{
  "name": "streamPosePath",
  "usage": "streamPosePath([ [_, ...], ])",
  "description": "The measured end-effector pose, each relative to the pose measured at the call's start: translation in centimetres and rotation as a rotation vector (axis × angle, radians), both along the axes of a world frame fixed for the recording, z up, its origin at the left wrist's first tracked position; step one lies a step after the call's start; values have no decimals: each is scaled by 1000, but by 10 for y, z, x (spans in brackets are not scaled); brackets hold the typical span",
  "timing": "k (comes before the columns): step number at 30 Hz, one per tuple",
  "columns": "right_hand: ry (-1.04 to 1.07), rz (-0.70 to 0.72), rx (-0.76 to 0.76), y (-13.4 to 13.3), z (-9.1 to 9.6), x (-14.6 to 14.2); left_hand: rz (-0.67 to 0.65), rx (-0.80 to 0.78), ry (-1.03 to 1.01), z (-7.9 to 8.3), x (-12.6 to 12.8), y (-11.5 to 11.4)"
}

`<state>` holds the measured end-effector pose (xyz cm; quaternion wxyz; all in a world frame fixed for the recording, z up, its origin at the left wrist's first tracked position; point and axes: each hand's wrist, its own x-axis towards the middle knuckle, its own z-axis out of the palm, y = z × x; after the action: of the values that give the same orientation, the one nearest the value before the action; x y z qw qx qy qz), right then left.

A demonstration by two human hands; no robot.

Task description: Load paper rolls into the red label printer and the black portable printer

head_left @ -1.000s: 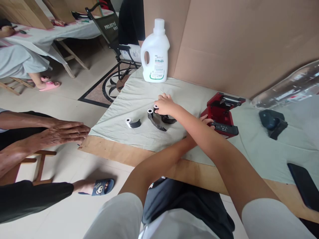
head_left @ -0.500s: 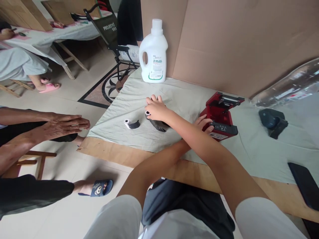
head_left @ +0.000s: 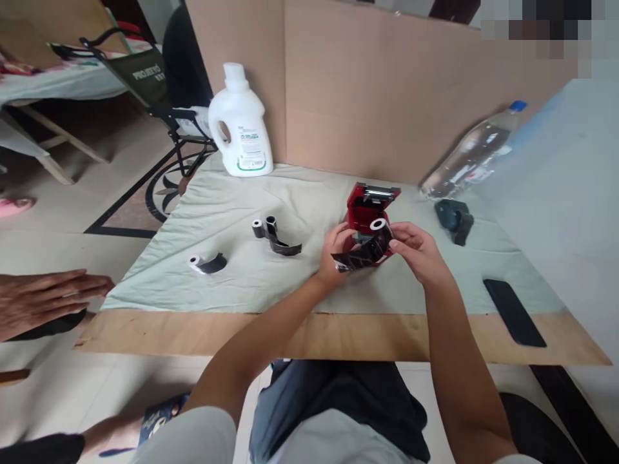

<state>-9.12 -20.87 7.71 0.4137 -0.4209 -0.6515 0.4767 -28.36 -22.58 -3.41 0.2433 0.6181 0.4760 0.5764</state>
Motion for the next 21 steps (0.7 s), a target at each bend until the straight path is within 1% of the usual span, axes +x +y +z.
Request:
streamPosePath([
  [2,-76,-35,31,7,-4,20,27,107,90,3,-2,-2],
  [4,-228,-35,90,23,-4,27,5,222,219,4,-2,-5],
  [6,-441,-13,157,42,-2,22,-29,316,337,4,-2,-8],
  [8,-670,14,216,59,1,12,-16,371,409,2,1,-10],
  [10,-857,52,261,72,5,0,17,376,444,2,3,-12],
  [12,-982,109,275,82,8,-9,26,351,465,2,4,-12],
  [15,-1088,195,279,94,9,-16,9,300,498,4,5,-11],
  [18,-1178,260,283,103,7,-20,19,260,508,7,8,-9],
  [21,-1272,288,308,109,5,-26,48,220,502,11,14,-6],
])
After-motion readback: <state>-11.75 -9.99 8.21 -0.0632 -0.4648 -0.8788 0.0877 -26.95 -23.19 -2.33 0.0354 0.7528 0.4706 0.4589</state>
